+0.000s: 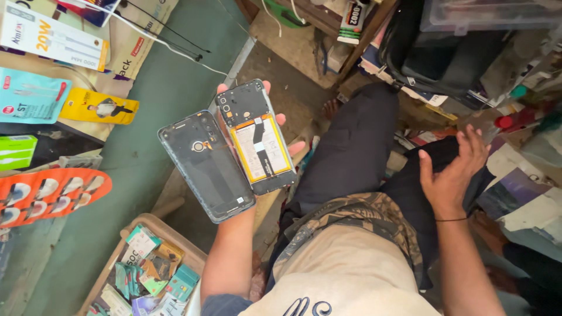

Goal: The person removes the back cover of a blue smartphone, exposes the internal components, and uses a small blue tool to manipulate internal parts near the battery and camera module. The person continues to adjust internal components while the phone remains open.

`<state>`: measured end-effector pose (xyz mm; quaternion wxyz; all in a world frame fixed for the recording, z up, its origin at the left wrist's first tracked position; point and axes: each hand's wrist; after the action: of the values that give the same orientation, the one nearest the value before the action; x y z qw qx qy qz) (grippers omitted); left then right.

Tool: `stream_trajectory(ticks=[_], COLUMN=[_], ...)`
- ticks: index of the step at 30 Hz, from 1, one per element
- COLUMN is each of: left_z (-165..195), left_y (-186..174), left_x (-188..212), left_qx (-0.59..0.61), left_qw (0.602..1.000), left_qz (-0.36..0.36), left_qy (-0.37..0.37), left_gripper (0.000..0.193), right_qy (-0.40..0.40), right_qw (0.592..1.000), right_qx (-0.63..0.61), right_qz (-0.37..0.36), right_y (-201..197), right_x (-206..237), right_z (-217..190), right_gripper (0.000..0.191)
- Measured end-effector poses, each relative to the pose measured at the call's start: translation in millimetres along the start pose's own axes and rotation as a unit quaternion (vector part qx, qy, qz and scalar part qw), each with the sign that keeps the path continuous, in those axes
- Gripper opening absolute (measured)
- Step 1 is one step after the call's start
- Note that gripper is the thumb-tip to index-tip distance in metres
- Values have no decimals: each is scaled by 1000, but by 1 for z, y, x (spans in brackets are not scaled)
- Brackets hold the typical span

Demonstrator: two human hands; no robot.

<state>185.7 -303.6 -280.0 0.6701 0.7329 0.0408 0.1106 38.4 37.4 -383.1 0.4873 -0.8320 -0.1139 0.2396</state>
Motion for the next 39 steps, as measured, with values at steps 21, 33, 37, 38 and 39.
stream_trajectory(ticks=[21, 33, 37, 38, 39], left_z=[58, 86, 93, 93, 94], left_y=[-35, -44, -50, -51, -52], left_x=[11, 23, 22, 21, 20], left_qx=[162, 211, 240, 236, 232], left_qw=[978, 975, 965, 966, 967], left_qz=[-71, -77, -103, -104, -105], left_qy=[-112, -5, 12, 16, 20], left_gripper=[88, 97, 99, 99, 99], right_qy=[-87, -95, -101, -101, -96], right_qw=[994, 985, 985, 985, 985], right_qx=[-8, -47, -50, -53, -58], right_qz=[-70, -135, -129, -126, -128], right_y=[29, 58, 62, 63, 64], right_x=[-6, -8, -14, -15, -16], right_z=[-14, -39, -41, -42, -43], right_gripper=[70, 54, 55, 54, 54])
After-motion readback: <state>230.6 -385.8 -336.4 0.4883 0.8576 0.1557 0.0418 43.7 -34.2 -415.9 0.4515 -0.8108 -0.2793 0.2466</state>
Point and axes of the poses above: each hand's wrist, its own x-axis away from the middle knuckle, its own y-axis out of the palm, z = x × y, and after that the axes turned 9 degrees about x, right-handed
